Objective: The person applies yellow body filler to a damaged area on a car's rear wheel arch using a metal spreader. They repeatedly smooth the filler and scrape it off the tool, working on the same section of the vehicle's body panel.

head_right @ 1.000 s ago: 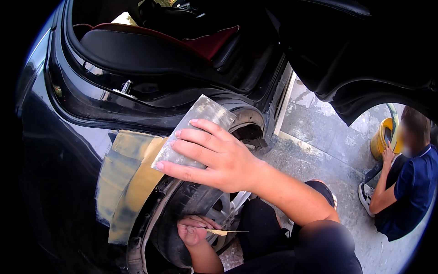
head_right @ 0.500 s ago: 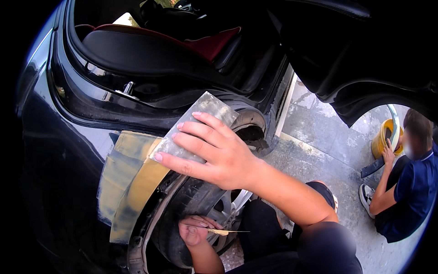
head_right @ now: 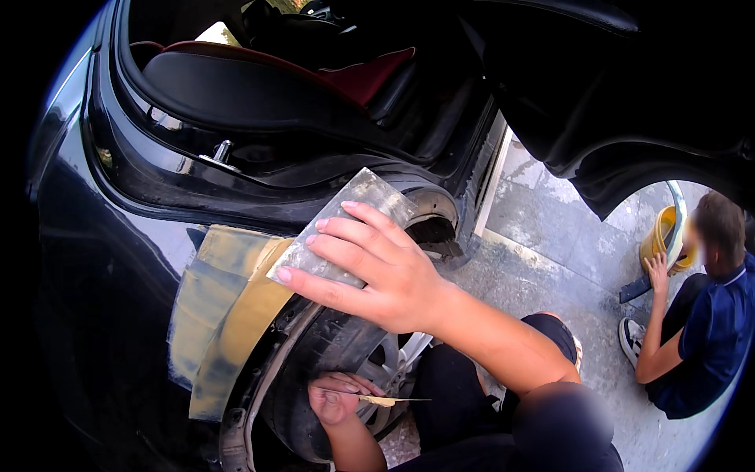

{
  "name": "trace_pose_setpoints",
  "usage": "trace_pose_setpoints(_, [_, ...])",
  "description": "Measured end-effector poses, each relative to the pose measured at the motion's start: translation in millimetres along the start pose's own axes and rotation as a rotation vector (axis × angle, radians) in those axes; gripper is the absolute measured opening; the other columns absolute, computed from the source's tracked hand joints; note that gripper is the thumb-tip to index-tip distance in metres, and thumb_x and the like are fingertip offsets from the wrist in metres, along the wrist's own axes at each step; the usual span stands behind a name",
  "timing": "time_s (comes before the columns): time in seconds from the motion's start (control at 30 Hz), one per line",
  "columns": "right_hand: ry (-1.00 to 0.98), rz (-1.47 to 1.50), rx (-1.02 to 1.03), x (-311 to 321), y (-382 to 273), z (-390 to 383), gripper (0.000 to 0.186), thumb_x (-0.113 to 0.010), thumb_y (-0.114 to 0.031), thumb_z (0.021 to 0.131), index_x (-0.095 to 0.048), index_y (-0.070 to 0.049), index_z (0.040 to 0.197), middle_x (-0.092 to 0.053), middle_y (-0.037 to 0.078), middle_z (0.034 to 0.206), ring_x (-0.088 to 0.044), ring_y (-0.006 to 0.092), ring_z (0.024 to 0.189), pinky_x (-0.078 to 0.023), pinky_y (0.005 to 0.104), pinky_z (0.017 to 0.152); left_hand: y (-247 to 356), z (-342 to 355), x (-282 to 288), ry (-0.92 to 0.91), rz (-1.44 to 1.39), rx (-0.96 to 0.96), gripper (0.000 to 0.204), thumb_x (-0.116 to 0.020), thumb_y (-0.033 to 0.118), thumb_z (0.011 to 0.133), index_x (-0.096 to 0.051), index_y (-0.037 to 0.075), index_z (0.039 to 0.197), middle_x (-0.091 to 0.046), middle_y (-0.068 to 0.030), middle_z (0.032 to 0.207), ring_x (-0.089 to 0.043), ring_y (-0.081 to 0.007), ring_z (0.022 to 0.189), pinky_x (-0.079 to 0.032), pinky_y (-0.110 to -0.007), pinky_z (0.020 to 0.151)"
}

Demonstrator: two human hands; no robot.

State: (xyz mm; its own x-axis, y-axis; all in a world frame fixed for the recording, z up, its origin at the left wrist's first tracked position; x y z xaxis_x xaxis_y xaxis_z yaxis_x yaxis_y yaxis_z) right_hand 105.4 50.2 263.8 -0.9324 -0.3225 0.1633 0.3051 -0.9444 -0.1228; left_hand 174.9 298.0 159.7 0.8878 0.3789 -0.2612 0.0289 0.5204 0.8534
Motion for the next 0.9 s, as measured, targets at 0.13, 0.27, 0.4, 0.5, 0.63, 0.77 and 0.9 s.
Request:
trace_pose_setpoints(0.13, [0.039,-0.008,0.007,-4,1,5,0.041,-0.063,-0.016,0.082,-0.070,-0.022,0.122,-0.061,0.006,0.109,-0.059,0.0255,0.107,-0.045,0.0473,0.102,-1,-1,1,0.011,0.043,-0.002,0.037,-0.061,0.027,0.097,-0.064,-0.010,0.090,-0.068,-0.0232,0.084,-0.068,-0.0421,0.070,-0.059,-0.057,0.059])
trace_pose_setpoints(0.27, [-0.002,-0.011,0.003,-3,-2,2,0.041,-0.062,-0.016,0.082,-0.070,-0.023,0.122,-0.061,0.006,0.108,-0.059,0.0252,0.107,-0.045,0.0472,0.102,-2,-3,3,0.004,-0.004,0.004,0.036,-0.061,0.024,0.096,-0.063,-0.012,0.092,-0.068,-0.0251,0.087,-0.068,-0.0437,0.074,-0.058,-0.060,0.064])
trace_pose_setpoints(0.4, [-0.036,-0.009,0.013,7,-5,1,0.041,-0.062,-0.015,0.082,-0.070,-0.023,0.122,-0.061,0.006,0.108,-0.059,0.0249,0.106,-0.045,0.0472,0.101,-3,-6,5,-0.012,-0.079,0.000,0.034,-0.060,0.017,0.095,-0.063,-0.016,0.096,-0.067,-0.0296,0.089,-0.068,-0.0477,0.080,-0.056,-0.063,0.072])
trace_pose_setpoints(0.5, [-0.054,-0.002,0.062,10,-5,12,0.040,-0.061,-0.016,0.082,-0.070,-0.023,0.121,-0.062,0.006,0.107,-0.060,0.0247,0.104,-0.046,0.0470,0.101,-2,-2,1,0.005,-0.024,0.003,0.035,-0.061,0.023,0.096,-0.064,-0.012,0.094,-0.068,-0.0251,0.087,-0.069,-0.0419,0.077,-0.058,-0.061,0.066])
trace_pose_setpoints(0.63, [-0.059,0.016,0.099,10,-5,24,0.038,-0.062,-0.018,0.082,-0.070,-0.022,0.119,-0.062,0.006,0.105,-0.060,0.0244,0.103,-0.046,0.0468,0.100,-1,-2,0,0.013,0.008,0.007,0.035,-0.062,0.025,0.096,-0.065,-0.010,0.093,-0.068,-0.0226,0.086,-0.069,-0.0388,0.075,-0.059,-0.059,0.062])
trace_pose_setpoints(0.77, [-0.064,0.010,0.124,9,-4,32,0.036,-0.061,-0.020,0.082,-0.070,-0.021,0.117,-0.061,0.005,0.103,-0.060,0.0243,0.102,-0.046,0.0468,0.099,-2,-1,0,0.008,0.010,0.000,0.035,-0.062,0.025,0.096,-0.065,-0.009,0.092,-0.068,-0.0224,0.086,-0.069,-0.0394,0.074,-0.059,-0.058,0.061])
trace_pose_setpoints(0.9, [-0.107,0.052,0.128,11,-2,37,0.036,-0.060,-0.020,0.081,-0.069,-0.020,0.116,-0.061,0.005,0.103,-0.060,0.0243,0.102,-0.045,0.0472,0.100,0,0,-2,0.011,0.023,-0.002,0.034,-0.062,0.024,0.096,-0.065,-0.009,0.091,-0.069,-0.0222,0.085,-0.069,-0.0404,0.072,-0.059,-0.057,0.061])
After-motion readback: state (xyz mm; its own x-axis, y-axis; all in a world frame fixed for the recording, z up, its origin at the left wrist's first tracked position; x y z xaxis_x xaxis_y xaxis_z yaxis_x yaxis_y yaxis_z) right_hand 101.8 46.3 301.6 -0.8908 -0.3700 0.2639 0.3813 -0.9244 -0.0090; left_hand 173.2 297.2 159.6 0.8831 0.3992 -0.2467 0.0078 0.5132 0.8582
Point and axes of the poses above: each hand's wrist, its own z-axis towards the middle knuckle, its own x-axis out of the back of the hand, y = z × x, the point moved 2 cm from there along z, towards the middle knuckle
